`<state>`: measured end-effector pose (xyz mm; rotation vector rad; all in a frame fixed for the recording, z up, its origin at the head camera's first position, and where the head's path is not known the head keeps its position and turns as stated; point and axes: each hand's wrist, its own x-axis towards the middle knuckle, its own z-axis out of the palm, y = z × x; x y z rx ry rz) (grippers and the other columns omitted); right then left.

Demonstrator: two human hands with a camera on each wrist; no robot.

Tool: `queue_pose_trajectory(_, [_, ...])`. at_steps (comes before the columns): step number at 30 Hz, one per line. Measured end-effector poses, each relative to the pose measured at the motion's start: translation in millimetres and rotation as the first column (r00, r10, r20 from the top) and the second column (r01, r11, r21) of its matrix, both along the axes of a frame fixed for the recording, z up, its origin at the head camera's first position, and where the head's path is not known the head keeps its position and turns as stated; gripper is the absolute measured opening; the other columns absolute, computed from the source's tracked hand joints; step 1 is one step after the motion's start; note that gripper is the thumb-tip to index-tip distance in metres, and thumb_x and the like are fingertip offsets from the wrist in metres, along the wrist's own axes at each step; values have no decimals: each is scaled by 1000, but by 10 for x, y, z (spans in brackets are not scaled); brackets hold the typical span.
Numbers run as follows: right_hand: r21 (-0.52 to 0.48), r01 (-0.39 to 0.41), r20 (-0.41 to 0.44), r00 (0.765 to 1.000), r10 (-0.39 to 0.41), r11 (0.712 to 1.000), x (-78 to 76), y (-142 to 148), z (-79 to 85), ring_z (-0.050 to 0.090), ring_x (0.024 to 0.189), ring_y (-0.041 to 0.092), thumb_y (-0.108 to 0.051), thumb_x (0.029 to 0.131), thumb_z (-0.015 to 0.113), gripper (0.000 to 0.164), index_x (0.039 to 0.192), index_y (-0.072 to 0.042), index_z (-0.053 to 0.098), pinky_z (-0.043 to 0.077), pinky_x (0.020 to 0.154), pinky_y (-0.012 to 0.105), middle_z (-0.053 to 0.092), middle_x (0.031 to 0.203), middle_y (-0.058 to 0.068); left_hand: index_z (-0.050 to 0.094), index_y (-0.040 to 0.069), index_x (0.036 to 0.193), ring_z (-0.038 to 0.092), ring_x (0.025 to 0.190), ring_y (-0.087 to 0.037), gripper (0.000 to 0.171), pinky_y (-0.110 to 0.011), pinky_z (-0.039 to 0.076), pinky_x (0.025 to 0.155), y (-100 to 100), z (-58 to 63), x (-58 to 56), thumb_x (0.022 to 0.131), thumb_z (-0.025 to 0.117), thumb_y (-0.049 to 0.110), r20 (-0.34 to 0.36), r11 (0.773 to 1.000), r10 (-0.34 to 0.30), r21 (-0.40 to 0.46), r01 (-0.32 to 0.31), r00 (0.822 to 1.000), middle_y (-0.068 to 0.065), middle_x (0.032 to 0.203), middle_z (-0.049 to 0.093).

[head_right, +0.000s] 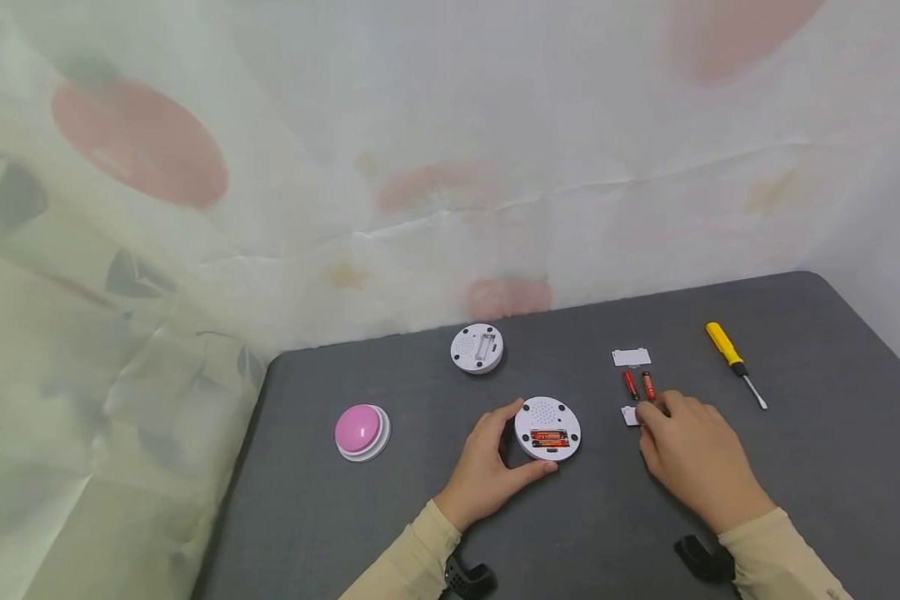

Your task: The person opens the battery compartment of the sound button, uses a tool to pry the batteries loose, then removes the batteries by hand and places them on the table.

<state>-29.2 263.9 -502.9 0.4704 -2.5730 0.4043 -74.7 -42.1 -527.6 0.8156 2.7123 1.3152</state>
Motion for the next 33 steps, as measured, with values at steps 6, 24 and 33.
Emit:
queue_pose_trajectory(6, [2,29,32,999,-29,1000,7,31,-28,58,66,31,-1,72,83,25,91,-8,68,49,55,54,66,90,17,53,11,160,55,136,-10,94,-33,48,114,12,-8,1,85,96,48,-1,1000,-2,-2,2,1000,3,154,59])
queue_pose_trajectory(24, [5,100,171,980,-99,995,-34,50,45,69,83,38,-5,81,83,26,106,0,77,58,69,61,72,100,20,54,10,159,56,136,-11,94,-32,48,114,-1,-9,-11,84,97,47,-22,1000,6,-2,-6,1000,1,154,60])
queue_pose_trajectory(33, [-31,253,230,943,-239,967,-103,423,76,70,79,44,-7,89,77,36,123,2,70,52,47,54,65,118,31,53,11,159,55,136,-10,94,-32,48,114,5,-19,-5,84,96,47,-18,1000,-2,2,2,1000,2,154,59])
